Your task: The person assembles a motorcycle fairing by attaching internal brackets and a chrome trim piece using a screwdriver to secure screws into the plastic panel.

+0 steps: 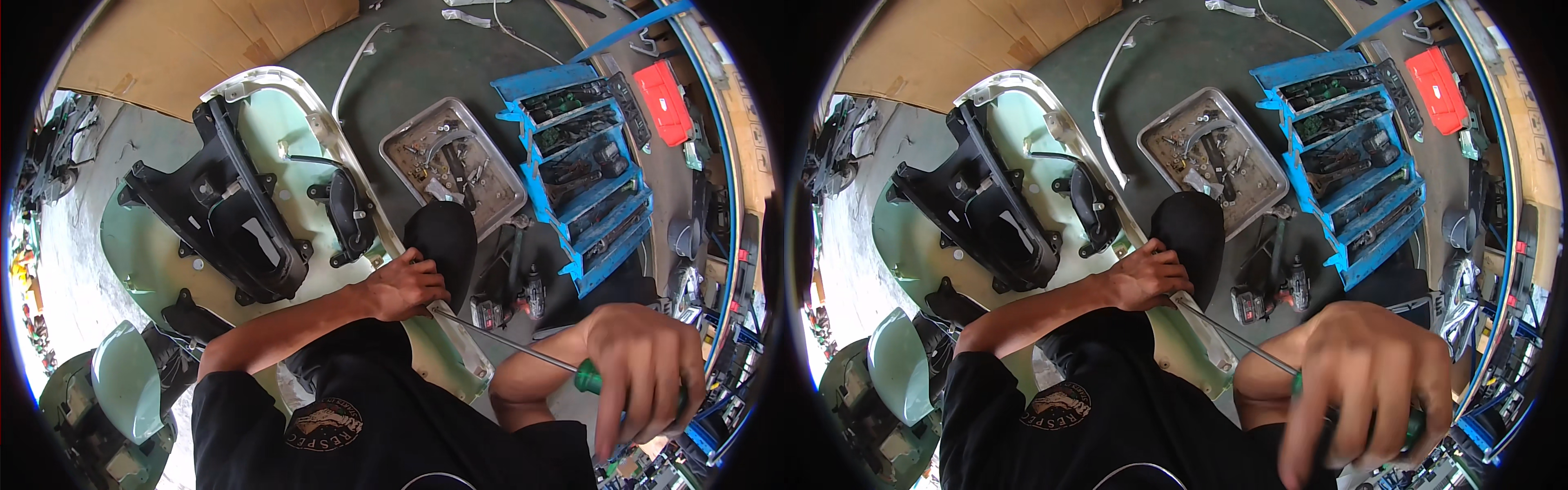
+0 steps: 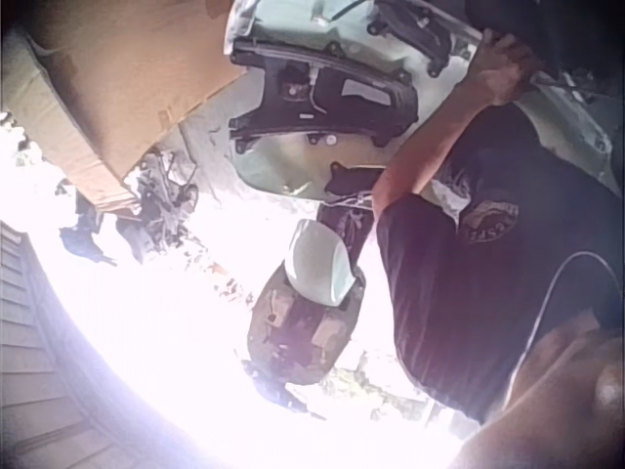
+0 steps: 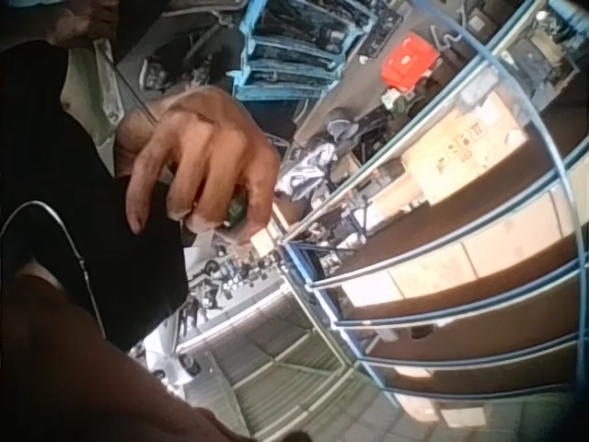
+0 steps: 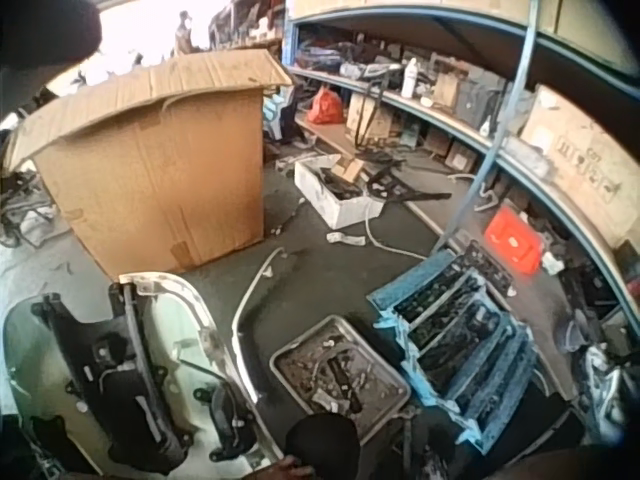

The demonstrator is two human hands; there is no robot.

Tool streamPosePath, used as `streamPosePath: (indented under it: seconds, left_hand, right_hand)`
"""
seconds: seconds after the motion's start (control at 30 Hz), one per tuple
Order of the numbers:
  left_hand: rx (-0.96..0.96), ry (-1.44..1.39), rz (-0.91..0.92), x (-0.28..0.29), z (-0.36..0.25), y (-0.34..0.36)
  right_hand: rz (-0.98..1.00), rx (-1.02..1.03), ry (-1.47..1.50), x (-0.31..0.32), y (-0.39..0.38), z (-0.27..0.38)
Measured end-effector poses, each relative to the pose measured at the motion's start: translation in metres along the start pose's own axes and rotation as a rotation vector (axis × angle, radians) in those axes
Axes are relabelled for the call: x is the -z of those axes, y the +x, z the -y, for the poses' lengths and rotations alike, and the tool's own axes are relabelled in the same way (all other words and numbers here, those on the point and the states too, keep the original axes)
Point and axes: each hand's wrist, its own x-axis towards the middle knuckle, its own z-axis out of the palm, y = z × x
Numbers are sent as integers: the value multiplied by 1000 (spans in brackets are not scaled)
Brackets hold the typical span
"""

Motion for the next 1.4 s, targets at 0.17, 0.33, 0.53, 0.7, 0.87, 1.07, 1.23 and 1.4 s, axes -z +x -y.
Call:
streamPosePath:
  seconds: [0.17, 0.33, 0.53, 0.7, 0.87, 1.07, 1.23, 1.4]
  left_hand:
    - [7, -9, 5, -3, 0, -1]
    - [13, -6, 15, 1, 4, 0]
    - [14, -30, 21, 0, -4, -1]
    - [34, -24, 29, -2, 2, -1]
    - [15, -51, 38, 2, -2, 1]
    - [21, -31, 12, -4, 2, -2]
    - [-17, -31, 13, 0, -2, 2]
    - [-5, -29, -4, 2, 1, 3]
  right_hand:
    - [-80, -6, -152, -12, -8, 3]
    - [-29, 15, 81, -5, -6, -7]
    - [442, -214, 870, 5, 11, -16]
    - [-518, 87, -339, -8, -3, -3]
    - [638, -319, 1077, 24, 22, -12]
    - [-469, 7, -303, -28, -12, 0]
    - [467, -252, 740, 21, 21, -6]
    - [269, -213, 533, -3, -3, 8]
